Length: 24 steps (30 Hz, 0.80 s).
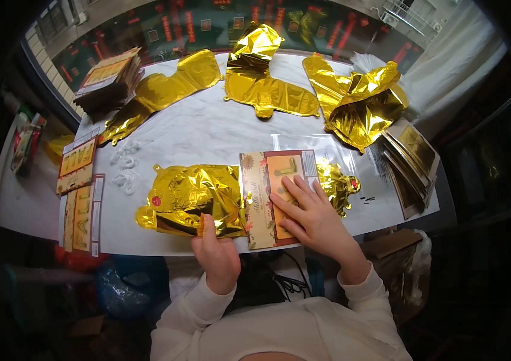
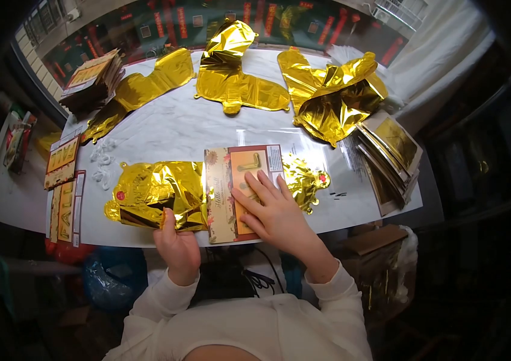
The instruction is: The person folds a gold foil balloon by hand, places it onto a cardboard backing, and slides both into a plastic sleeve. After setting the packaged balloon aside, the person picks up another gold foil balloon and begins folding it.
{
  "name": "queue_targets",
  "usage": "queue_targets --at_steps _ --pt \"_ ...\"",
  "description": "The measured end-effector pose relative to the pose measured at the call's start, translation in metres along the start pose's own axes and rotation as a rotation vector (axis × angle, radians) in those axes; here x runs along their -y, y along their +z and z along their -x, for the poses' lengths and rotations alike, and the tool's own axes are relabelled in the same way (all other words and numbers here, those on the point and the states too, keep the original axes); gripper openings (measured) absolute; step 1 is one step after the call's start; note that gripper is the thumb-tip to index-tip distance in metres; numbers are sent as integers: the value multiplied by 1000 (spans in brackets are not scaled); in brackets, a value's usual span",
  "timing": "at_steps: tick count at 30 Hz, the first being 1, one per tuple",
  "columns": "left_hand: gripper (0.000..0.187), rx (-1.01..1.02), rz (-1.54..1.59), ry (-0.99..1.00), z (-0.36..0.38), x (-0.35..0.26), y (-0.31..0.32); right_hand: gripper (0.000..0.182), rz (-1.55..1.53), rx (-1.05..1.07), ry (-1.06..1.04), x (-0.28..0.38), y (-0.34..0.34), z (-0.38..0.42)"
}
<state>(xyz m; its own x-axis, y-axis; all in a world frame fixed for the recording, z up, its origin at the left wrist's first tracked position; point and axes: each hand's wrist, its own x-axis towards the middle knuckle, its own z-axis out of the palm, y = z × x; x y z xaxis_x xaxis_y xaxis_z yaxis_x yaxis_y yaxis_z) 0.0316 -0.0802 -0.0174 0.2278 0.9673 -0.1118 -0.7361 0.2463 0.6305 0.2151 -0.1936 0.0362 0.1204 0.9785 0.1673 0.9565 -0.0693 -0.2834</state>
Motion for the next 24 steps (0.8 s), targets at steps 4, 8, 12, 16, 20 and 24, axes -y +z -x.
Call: queue_targets --at_steps 4,8,12,16,20,24 --pt "36 0 -70 42 -1 -2 -1 53 3 -16 9 2 4 2" --pt "30 21 -39 29 7 -8 16 53 -5 -48 5 1 7 3" --pt "35 98 -297 -114 9 -13 13 53 -14 -50 3 1 7 4" --pt "59 684 -611 -169 9 -9 34 49 -39 -97 2 -3 11 5" --pt "66 962 -712 -97 12 -7 52 45 -97 15 54 -9 17 14" --pt "49 710 -424 -161 -10 -23 41 41 -6 -13 75 -10 21 18"
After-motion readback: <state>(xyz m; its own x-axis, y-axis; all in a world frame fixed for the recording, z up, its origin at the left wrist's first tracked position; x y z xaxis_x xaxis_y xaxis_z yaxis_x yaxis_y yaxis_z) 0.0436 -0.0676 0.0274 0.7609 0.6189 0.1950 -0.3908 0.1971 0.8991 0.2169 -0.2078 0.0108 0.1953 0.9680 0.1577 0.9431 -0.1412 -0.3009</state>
